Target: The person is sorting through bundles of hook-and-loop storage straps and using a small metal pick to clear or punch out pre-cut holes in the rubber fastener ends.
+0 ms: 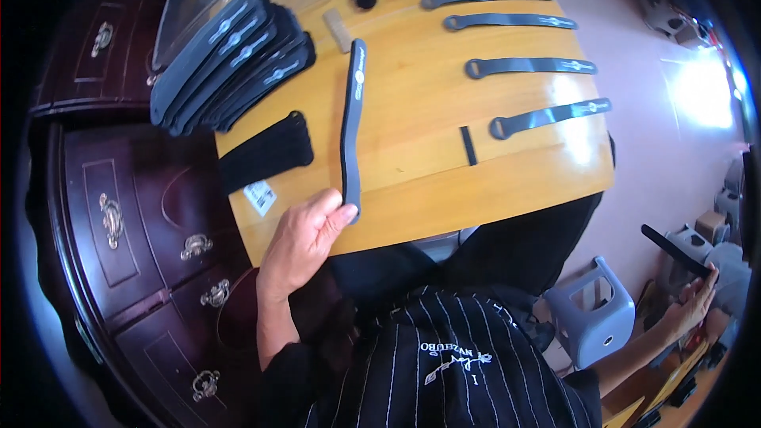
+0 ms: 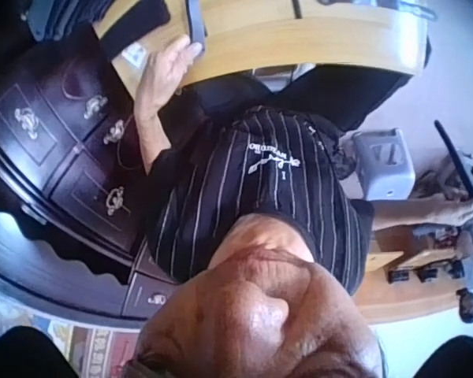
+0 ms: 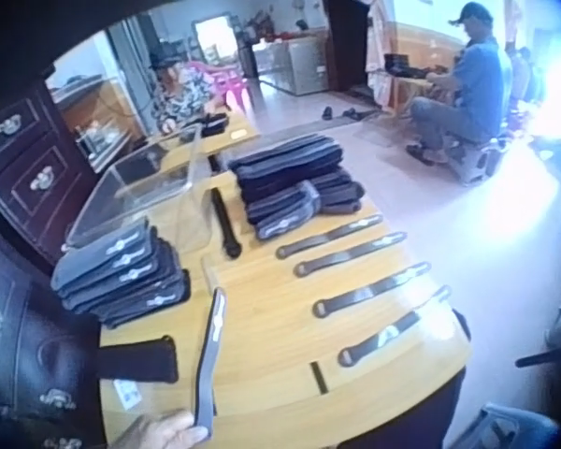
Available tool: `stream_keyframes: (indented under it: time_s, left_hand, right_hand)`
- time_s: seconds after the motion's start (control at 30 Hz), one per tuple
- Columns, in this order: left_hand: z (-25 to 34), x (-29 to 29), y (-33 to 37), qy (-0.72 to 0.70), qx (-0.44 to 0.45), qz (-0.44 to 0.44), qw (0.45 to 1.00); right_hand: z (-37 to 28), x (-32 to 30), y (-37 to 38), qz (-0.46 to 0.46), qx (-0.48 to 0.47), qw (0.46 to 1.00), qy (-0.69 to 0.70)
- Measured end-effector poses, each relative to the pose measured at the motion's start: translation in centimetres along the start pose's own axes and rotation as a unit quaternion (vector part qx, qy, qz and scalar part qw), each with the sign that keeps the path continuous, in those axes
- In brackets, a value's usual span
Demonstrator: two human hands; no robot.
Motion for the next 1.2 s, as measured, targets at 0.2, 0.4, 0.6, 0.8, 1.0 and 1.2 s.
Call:
stream_keyframes:
  time_s: [0.2,0.4,0.6,0.8,1.0,1.2]
  left_hand:
    - [-4.4,-1.1,-5.7,0.031,-0.026,0.014,0.999]
    - [-8.9,-2.1,-8.9,0.058,-0.047,0.007,0.997]
    - [-11.8,-5.6,-9.1,0.069,-0.117,-0.055,0.989]
    - [-15.8,-9.0,-7.0,0.080,-0.160,-0.042,0.983]
    - [-15.4,-11.1,-4.6,0.186,-0.174,0.005,0.967]
    - [-11.5,-11.3,-3.6,0.223,-0.072,0.105,0.967]
  right_hand:
    - [-2.0,1.9,0.0,-0.019,-0.023,0.999,0.038]
    - [-7.6,4.8,-2.3,-0.021,-0.121,0.990,-0.064]
    - [-8.4,3.8,-0.9,-0.064,-0.061,0.996,0.031]
    - [-8.5,4.9,-2.5,-0.155,-0.106,0.982,0.017]
    - [-17.6,13.9,-9.1,-0.393,-0.142,0.905,0.079]
    - [-20.9,18.0,-13.6,-0.481,-0.042,0.858,0.176]
Point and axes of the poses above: each hand's wrist, its own y-axis towards the middle knuckle, its own x-axis out of the palm, z = x × y, the point moved 2 cm from there along y, towards the middle knuckle, and after that the axes turned 15 degrees about -x, right-handed, at the moved point
